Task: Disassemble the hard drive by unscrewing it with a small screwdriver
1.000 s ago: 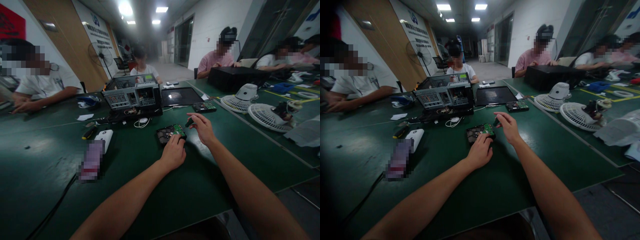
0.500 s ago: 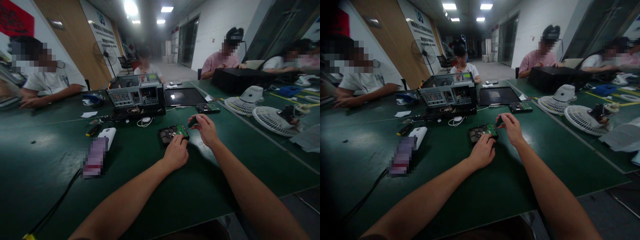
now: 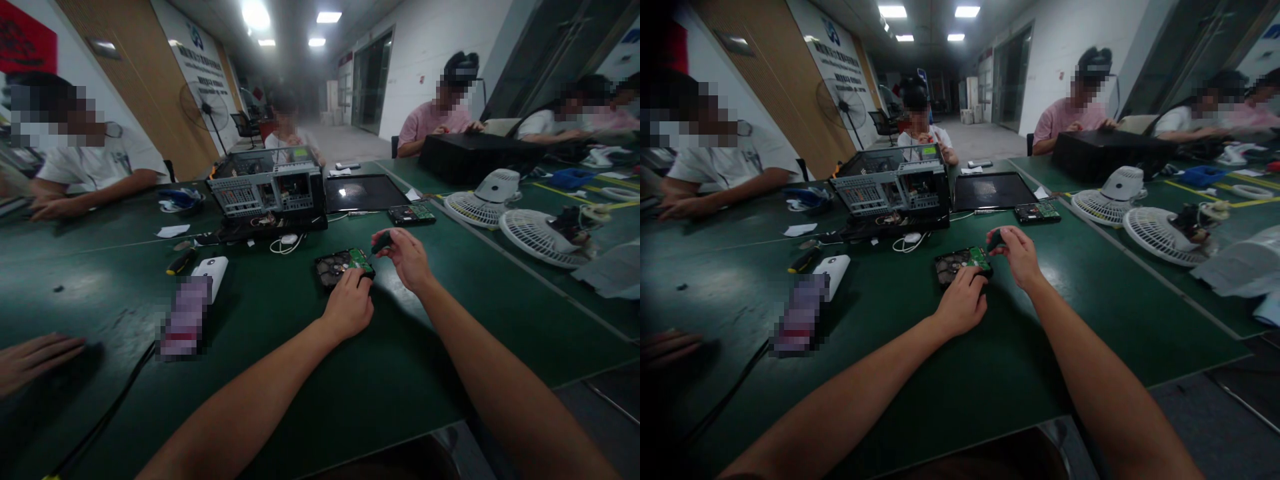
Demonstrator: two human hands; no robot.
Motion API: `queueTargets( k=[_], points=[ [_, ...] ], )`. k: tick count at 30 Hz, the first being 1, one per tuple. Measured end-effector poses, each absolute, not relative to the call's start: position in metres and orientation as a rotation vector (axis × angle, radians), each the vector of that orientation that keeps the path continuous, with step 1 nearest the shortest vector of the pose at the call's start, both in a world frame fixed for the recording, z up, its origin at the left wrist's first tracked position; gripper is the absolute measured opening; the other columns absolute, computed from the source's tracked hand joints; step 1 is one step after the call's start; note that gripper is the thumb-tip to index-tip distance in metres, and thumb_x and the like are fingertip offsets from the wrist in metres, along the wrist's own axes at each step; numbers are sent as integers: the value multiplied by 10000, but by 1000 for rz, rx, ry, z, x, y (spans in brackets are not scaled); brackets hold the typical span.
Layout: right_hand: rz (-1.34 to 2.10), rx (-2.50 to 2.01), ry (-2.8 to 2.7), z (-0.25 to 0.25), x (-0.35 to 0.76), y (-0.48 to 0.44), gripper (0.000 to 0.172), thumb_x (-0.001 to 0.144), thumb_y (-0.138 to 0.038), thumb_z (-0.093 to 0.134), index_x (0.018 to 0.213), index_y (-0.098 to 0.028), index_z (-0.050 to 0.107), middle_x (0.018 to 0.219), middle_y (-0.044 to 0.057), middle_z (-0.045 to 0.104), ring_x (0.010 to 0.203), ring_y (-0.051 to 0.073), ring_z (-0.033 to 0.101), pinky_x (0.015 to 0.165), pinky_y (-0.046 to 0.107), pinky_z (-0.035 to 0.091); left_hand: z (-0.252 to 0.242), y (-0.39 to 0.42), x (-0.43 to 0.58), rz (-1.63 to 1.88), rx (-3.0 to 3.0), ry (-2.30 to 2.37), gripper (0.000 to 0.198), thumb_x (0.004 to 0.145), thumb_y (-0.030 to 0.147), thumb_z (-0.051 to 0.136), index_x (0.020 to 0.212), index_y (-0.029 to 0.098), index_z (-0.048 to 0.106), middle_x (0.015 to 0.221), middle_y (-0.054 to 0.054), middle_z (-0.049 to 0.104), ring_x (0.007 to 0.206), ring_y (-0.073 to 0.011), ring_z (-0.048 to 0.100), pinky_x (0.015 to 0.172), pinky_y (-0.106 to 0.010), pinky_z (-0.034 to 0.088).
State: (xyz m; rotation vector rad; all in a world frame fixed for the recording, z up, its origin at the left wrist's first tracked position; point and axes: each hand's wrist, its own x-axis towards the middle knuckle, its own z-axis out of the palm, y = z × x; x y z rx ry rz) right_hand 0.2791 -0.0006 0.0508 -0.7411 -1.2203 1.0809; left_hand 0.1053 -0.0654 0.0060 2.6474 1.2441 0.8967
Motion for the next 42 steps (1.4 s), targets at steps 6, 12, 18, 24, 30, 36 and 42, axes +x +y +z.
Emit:
queueTargets(
  k=[6,12,18,24,30,36,42],
  points=[
    [997,-814,-1249,49,282,1,216,896,-444,692,999,-275,776,1056,47,714,961,197,648,624,260,530,5,-65,105,887,2655,1251,326,859,148,589,1185,146,580,1327,-172,530,1294,-330,483,1131,-510,438],
    [1081,-758,-1226,51,281,0,189,898,-410,696,958,-251,780,1097,63,717,965,196,639,645,269,525,6,-65,105,889,2653,1246,306,864,152,587,1170,146,584,1331,-173,527,1294,-330,481,1132,-506,440],
    [1149,-731,-1205,52,281,-1,254,925,-449,636,965,-231,761,1061,82,733,966,216,659,660,299,532,7,-66,105,880,2651,1248,303,868,153,584,1171,141,585,1326,-174,524,1295,-328,479,1130,-495,440],
    [1178,-706,-1169,48,283,1,243,911,-408,630,983,-218,762,1034,83,745,969,213,668,677,293,524,8,-67,105,875,2662,1253,306,868,155,581,1174,132,584,1326,-178,527,1287,-330,483,1130,-491,442],
    [1211,-710,-1142,48,282,2,322,916,-481,578,981,-216,751,1019,93,755,1000,236,677,694,321,535,6,-66,105,872,2642,1248,327,861,152,588,1188,147,574,1344,-176,526,1315,-333,476,1121,-510,449],
    [1175,-754,-1167,49,282,2,327,894,-507,604,981,-222,737,1028,87,751,1008,238,678,696,325,539,5,-65,105,863,2628,1250,339,855,142,595,1192,169,569,1362,-165,521,1326,-333,477,1127,-539,438],
    [1140,-762,-1199,51,281,0,284,873,-493,674,952,-227,736,991,79,745,948,220,670,675,312,539,5,-65,105,877,2642,1250,321,858,141,596,1177,156,571,1338,-171,529,1320,-330,480,1137,-521,430]
  ],
)
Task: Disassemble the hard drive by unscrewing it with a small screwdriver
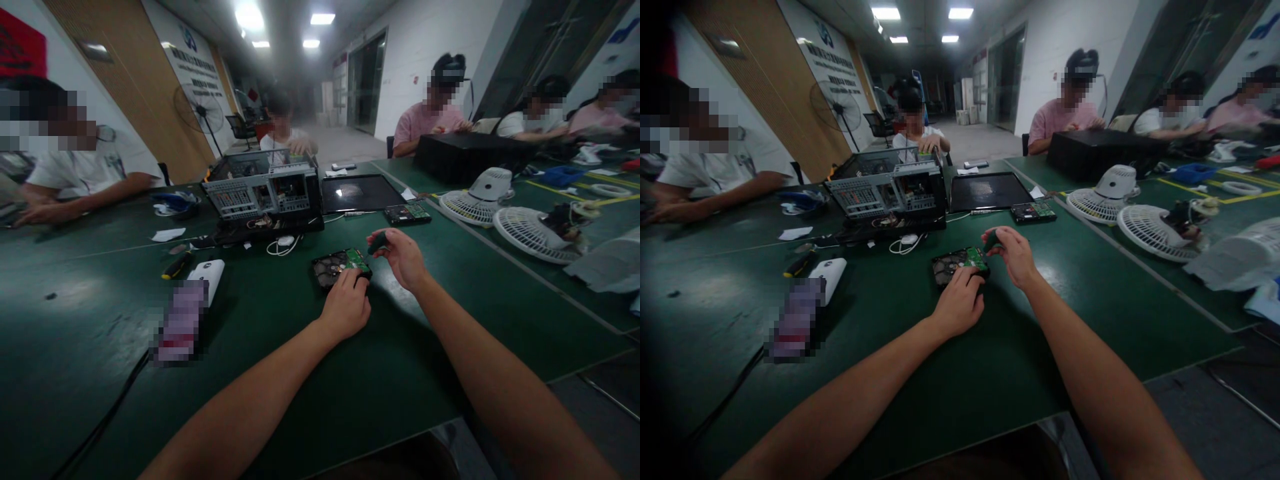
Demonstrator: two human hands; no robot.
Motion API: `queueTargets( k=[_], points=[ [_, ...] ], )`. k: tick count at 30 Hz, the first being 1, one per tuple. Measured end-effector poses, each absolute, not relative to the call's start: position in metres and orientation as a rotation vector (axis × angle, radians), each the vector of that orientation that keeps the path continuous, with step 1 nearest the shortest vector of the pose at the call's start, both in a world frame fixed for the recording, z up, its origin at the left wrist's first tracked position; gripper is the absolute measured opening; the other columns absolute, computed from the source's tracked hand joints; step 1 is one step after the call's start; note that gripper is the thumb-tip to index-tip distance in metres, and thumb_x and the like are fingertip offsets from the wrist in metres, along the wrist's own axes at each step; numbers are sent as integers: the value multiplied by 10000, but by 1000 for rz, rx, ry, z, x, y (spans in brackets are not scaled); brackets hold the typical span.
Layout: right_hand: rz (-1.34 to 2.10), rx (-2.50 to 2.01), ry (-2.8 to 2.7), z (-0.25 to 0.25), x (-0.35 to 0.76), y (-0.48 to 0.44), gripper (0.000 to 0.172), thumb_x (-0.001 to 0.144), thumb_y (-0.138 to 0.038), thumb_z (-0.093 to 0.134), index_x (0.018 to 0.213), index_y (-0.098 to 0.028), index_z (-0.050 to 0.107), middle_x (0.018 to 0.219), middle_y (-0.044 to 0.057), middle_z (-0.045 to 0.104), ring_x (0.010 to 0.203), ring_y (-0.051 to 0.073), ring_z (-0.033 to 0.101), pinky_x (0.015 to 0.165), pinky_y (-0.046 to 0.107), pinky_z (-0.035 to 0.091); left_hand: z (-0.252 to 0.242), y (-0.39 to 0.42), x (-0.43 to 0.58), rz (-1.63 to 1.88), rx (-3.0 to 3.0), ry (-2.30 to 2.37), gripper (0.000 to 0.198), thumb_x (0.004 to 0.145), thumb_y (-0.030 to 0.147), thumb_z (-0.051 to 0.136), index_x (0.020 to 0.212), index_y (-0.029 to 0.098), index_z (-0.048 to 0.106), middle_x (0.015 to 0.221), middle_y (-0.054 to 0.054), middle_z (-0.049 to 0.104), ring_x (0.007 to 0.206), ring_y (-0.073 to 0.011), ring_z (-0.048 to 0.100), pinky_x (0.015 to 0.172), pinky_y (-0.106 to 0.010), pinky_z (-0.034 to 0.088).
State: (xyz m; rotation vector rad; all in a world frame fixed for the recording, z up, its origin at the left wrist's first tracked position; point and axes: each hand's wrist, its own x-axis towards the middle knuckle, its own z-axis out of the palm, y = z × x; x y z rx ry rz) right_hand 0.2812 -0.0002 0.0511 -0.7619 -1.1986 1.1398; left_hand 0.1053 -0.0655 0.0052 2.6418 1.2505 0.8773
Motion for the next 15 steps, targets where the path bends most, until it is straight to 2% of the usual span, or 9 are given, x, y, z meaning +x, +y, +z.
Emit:
queueTargets(
  k=[8,15],
  points=[
    [996,-825,-1321,49,285,1,229,879,-456,687,1004,-280,763,982,36,714,881,191,646,693,305,540,6,-66,106,882,2631,1248,305,863,141,597,1165,166,568,1348,-168,524,1315,-328,482,1114,-525,450],
    [1175,-769,-1241,55,285,-2,106,813,-321,689,797,-223,728,935,45,703,808,174,608,604,276,473,4,-66,105,894,2624,1242,309,856,131,602,1162,170,572,1352,-165,524,1313,-328,482,1115,-525,451]
  ],
)
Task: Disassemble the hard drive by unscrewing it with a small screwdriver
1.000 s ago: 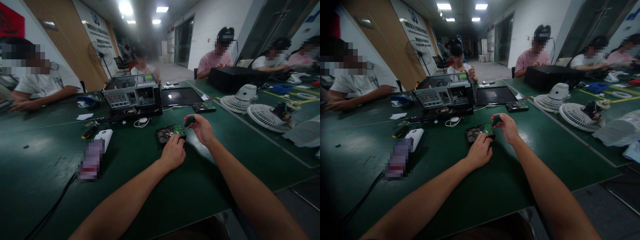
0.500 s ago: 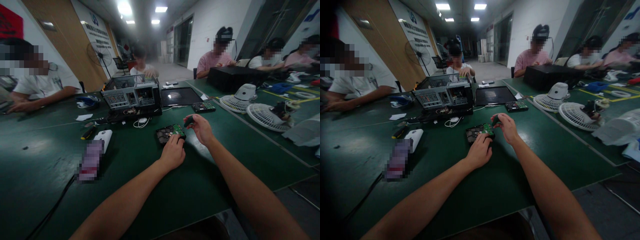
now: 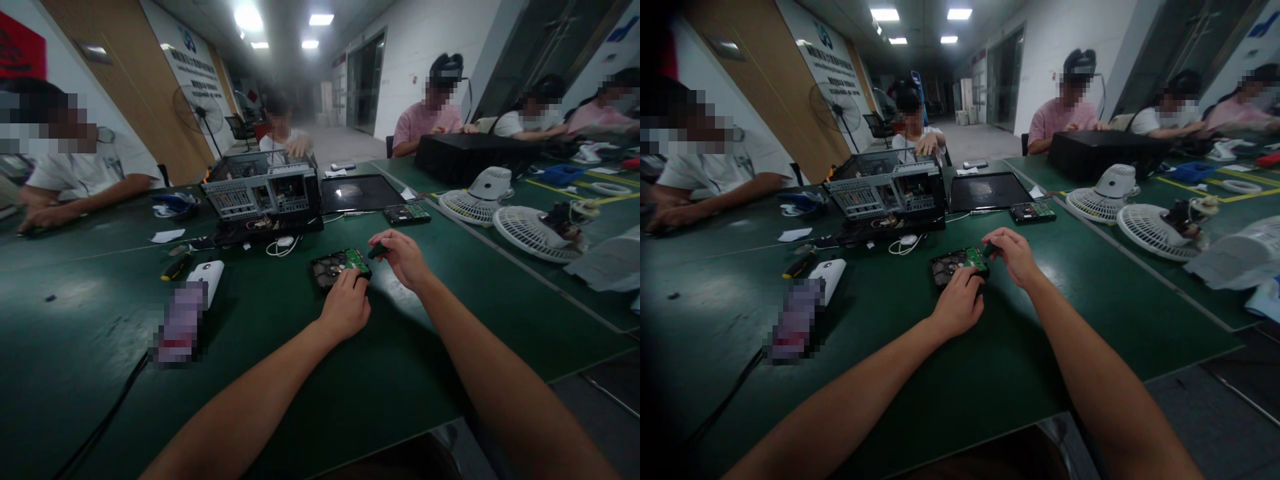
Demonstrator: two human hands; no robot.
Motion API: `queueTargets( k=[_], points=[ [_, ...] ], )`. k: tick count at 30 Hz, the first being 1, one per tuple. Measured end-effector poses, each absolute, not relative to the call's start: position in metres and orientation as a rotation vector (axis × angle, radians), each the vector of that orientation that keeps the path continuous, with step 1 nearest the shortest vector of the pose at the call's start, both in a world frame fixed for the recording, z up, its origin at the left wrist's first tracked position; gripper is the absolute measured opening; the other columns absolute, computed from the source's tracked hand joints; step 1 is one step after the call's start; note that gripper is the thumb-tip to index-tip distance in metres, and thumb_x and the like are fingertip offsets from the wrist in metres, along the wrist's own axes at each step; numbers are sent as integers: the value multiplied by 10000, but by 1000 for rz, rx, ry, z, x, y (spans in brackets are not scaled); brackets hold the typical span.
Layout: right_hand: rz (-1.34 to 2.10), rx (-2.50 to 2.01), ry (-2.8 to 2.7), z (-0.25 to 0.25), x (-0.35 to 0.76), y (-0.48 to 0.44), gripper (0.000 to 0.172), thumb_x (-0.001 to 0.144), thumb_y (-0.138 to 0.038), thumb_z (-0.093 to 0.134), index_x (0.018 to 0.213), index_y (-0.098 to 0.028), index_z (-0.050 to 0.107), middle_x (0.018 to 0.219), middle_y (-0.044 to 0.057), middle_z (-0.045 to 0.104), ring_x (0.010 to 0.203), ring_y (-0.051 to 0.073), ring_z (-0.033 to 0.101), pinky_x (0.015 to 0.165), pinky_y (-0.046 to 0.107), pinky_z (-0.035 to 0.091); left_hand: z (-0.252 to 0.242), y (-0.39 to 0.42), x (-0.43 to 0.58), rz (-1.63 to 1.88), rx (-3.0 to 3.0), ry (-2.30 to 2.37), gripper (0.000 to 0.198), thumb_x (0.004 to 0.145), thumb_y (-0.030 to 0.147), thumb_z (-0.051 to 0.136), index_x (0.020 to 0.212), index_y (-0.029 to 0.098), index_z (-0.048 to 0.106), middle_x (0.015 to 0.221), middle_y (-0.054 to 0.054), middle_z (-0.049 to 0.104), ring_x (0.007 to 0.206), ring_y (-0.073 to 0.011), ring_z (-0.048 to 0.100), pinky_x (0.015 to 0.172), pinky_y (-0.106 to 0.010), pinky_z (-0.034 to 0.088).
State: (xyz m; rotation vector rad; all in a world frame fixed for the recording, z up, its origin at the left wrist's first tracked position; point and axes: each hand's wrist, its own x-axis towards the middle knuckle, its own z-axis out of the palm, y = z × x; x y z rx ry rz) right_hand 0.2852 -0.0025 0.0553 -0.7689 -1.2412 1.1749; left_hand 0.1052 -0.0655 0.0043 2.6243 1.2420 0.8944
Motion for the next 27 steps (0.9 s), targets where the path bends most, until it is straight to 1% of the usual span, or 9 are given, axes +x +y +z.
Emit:
queueTargets(
  k=[4,6,8,10,16,22,24,27],
  points=[
    [1262,-758,-1224,57,286,-5,81,793,-294,698,776,-214,698,935,46,716,813,175,613,583,269,450,4,-66,106,897,2614,1248,315,852,127,606,1161,178,572,1354,-160,525,1315,-331,483,1113,-535,451],
    [1291,-769,-1238,59,285,-7,87,792,-287,707,843,-220,726,957,46,726,839,179,624,591,268,450,5,-66,106,893,2621,1248,313,856,130,604,1163,178,572,1356,-160,523,1311,-330,485,1111,-531,454],
    [1329,-773,-1274,60,283,-9,164,803,-286,709,948,-228,759,1013,53,740,888,186,636,614,271,461,5,-66,106,892,2629,1257,306,862,139,601,1165,170,573,1353,-162,522,1306,-327,484,1116,-519,452],
    [1363,-762,-1321,62,281,-12,203,826,-296,702,1000,-223,778,1073,68,746,942,196,643,644,279,476,5,-66,106,888,2637,1267,302,869,149,599,1170,162,574,1350,-166,521,1308,-326,478,1122,-508,447],
    [1376,-721,-1346,63,278,-13,207,889,-401,695,942,-219,780,1062,77,752,1001,211,655,750,322,544,5,-66,107,876,2622,1289,316,861,150,612,1173,177,569,1355,-160,517,1319,-329,468,1121,-524,443],
    [1380,-689,-1259,59,281,-9,257,916,-461,665,977,-231,763,1103,79,746,1058,225,666,884,382,584,6,-66,107,886,2634,1261,295,863,147,604,1156,168,568,1352,-165,520,1304,-324,477,1115,-510,447],
    [1378,-691,-1252,59,282,-8,250,920,-451,659,973,-232,767,1104,80,746,1058,230,668,883,387,587,6,-66,107,895,2634,1253,289,866,146,601,1152,165,567,1347,-168,523,1301,-324,477,1119,-510,443],
    [1354,-716,-1263,60,281,-8,244,910,-445,672,963,-228,772,1084,84,745,1020,234,668,811,378,590,6,-66,106,900,2633,1252,293,866,144,597,1156,168,567,1350,-165,519,1302,-327,479,1118,-515,444]
  ],
)
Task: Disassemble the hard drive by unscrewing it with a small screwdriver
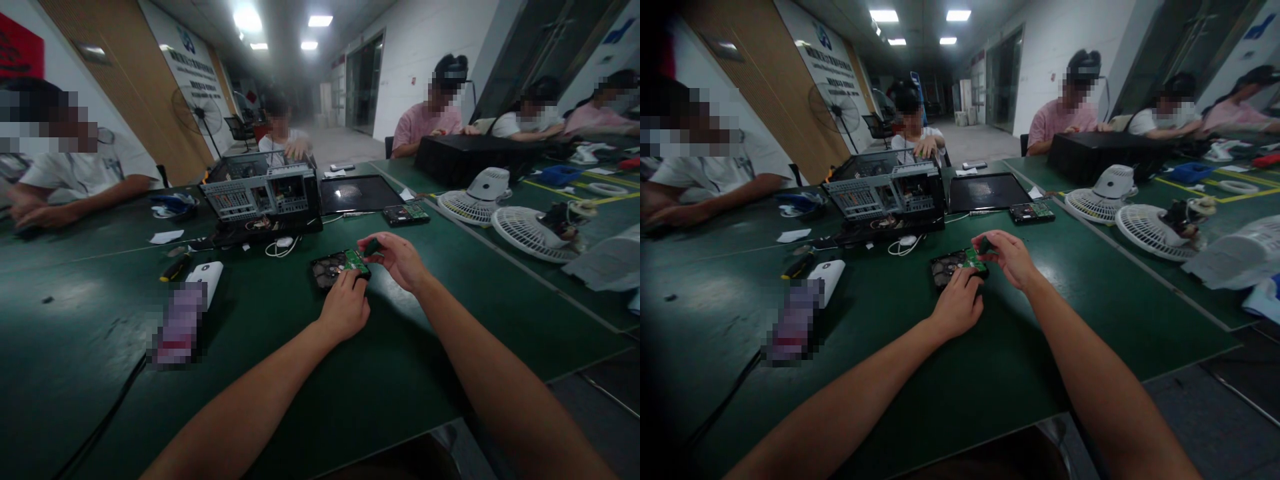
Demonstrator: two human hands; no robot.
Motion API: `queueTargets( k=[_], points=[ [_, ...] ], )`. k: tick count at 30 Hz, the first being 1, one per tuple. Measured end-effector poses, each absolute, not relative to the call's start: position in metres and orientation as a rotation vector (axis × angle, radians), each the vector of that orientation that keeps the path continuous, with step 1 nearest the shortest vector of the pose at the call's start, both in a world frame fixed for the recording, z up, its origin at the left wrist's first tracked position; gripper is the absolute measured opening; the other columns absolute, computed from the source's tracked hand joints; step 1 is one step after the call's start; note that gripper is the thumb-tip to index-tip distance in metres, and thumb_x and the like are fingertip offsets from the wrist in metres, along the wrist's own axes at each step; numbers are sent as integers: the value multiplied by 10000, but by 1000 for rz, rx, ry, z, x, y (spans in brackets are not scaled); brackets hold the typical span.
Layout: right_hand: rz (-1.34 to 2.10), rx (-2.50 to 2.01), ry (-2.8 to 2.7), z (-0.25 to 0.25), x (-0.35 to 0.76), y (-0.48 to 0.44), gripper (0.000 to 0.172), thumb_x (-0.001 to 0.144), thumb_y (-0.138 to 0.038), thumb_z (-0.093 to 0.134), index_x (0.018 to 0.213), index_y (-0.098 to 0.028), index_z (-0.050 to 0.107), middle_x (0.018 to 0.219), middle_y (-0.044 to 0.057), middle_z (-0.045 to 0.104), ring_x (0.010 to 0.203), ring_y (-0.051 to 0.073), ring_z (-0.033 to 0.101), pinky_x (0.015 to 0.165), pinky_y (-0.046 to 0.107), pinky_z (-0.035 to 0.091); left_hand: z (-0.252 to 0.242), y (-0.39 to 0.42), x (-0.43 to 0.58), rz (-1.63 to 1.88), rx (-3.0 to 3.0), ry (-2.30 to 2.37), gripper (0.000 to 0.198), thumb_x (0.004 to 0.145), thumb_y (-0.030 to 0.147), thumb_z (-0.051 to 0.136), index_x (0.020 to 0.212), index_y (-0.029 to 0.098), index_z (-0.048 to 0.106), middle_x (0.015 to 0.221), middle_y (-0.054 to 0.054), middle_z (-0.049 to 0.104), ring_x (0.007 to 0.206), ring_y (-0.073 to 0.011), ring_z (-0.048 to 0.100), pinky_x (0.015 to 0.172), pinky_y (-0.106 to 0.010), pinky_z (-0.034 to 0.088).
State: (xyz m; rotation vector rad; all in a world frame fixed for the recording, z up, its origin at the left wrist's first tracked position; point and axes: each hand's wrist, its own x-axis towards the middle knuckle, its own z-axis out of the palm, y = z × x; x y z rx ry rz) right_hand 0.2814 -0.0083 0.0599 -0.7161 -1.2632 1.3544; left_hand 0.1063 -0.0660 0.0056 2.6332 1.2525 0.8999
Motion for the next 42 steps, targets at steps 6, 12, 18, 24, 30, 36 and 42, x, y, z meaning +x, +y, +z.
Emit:
queueTargets(
  k=[6,12,18,24,30,36,42],
  points=[
    [1143,-853,-1348,58,283,-5,241,883,-452,703,947,-246,811,1081,59,749,916,192,632,664,293,503,5,-65,106,875,2629,1251,317,862,143,601,1176,174,565,1367,-165,511,1331,-326,467,1121,-515,447],
    [1097,-896,-1378,58,284,-5,252,887,-442,677,922,-231,811,961,47,756,674,129,536,557,276,375,7,-66,106,871,2633,1257,302,866,142,596,1165,168,567,1361,-169,518,1331,-324,468,1124,-511,444],
    [1171,-887,-1312,60,281,-7,243,862,-436,681,892,-207,755,954,55,765,636,120,535,555,267,387,6,-66,106,871,2637,1268,288,871,146,599,1156,174,570,1362,-162,517,1315,-320,480,1128,-505,442],
    [1240,-866,-1188,59,282,-6,217,867,-421,677,872,-204,694,934,55,762,608,115,529,521,256,363,4,-65,106,878,2651,1248,295,865,153,602,1159,164,573,1334,-167,527,1311,-327,479,1135,-507,437],
    [1339,-839,-1146,60,281,-8,297,863,-450,708,1037,-211,740,921,38,720,602,104,528,506,249,363,4,-66,107,885,2653,1247,288,872,153,592,1160,151,577,1337,-171,526,1299,-327,482,1125,-499,446],
    [1410,-802,-1081,62,280,-8,293,837,-440,762,966,-177,754,916,57,709,641,115,581,525,249,424,5,-65,106,894,2634,1247,304,863,149,598,1166,158,577,1344,-170,525,1307,-331,480,1120,-509,451],
    [1382,-802,-1067,62,282,-5,266,825,-454,780,903,-213,696,992,59,743,658,130,616,549,259,464,4,-65,105,886,2627,1244,315,864,150,600,1177,172,572,1347,-162,526,1315,-334,482,1123,-532,442]
  ],
)
